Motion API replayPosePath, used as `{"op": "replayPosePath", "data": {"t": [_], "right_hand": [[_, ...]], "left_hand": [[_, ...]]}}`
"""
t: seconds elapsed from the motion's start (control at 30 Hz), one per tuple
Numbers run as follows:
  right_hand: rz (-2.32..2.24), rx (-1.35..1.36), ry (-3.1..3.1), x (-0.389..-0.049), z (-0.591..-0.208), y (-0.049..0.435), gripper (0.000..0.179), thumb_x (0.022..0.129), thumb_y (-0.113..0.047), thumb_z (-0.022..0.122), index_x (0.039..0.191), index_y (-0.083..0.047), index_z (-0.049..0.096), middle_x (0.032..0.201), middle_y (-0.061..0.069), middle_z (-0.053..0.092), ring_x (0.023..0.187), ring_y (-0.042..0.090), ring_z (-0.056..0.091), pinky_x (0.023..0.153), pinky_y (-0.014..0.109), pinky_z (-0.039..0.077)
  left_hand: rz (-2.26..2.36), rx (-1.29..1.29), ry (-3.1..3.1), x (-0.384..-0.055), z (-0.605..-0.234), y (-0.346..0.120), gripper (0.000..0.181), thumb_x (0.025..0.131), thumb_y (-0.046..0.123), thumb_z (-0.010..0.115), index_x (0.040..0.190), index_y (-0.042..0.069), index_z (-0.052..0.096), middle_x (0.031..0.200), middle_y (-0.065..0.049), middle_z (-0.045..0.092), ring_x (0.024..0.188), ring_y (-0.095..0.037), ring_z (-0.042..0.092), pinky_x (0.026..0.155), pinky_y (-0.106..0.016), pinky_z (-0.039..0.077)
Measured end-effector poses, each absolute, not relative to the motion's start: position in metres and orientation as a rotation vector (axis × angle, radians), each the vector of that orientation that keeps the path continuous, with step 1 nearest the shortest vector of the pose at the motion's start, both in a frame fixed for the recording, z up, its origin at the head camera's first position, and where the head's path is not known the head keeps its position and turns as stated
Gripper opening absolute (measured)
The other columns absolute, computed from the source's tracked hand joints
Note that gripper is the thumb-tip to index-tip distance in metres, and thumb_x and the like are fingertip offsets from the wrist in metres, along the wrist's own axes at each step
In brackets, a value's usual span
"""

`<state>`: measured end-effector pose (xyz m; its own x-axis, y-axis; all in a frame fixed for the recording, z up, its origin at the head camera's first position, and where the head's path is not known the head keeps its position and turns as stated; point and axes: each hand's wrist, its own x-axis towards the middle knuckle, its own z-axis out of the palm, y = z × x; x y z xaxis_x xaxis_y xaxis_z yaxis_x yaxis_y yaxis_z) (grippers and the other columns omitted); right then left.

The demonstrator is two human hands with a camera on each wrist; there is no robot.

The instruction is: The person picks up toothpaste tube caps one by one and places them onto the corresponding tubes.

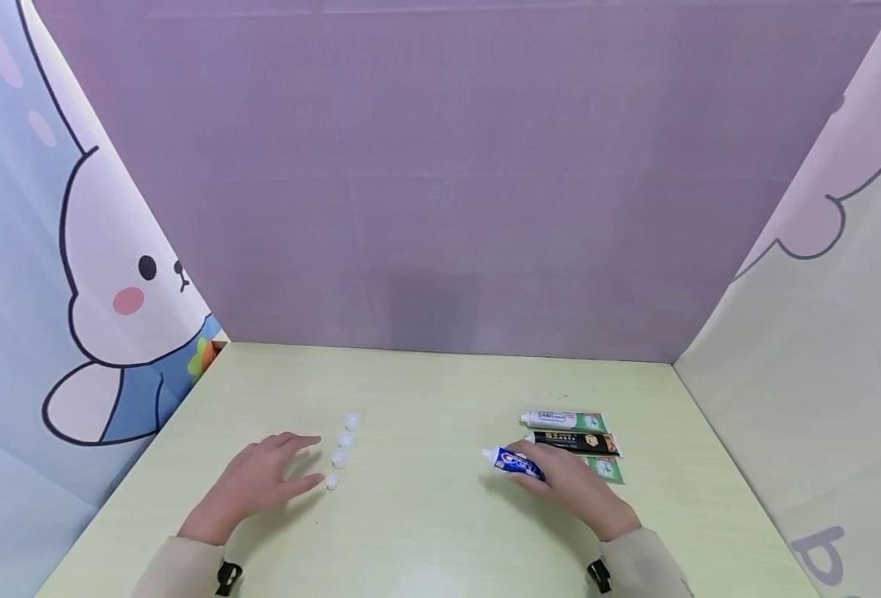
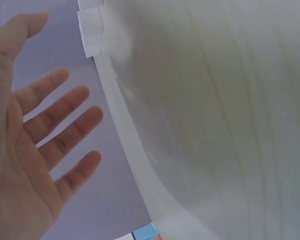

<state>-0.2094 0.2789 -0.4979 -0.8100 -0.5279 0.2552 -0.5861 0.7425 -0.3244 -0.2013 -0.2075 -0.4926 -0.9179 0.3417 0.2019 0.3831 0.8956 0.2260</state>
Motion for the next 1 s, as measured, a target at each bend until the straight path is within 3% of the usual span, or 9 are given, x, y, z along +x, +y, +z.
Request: {"op": "replayPosePath", "data": {"t": [0.23,1.0], "right_hand": [[0.605,0.930,-2.798,-0.210,-0.492,0.265,0.037,0.100,-0.048,0.058,0.130,-0.027,0.062,0.117,-0.005,0.068,0.099,0.008,0.062,0.081,0.035,0.056],[0.680,1.153,-2.646,-0.216,-0.488,0.235,0.032,0.098,-0.034,0.067,0.127,-0.022,0.063,0.109,-0.007,0.067,0.086,0.001,0.058,0.071,0.025,0.054]], "left_hand": [[-0.550,-0.722,-2.869,-0.205,-0.500,-0.201,0.038,0.082,0.040,0.082,0.112,0.018,0.073,0.096,0.005,0.065,0.083,-0.013,0.062,0.067,-0.031,0.050],[-0.584,-0.873,-2.815,-0.204,-0.505,-0.187,0.027,0.078,0.023,0.087,0.101,0.016,0.075,0.090,0.006,0.066,0.076,-0.009,0.060,0.061,-0.026,0.049]]}}
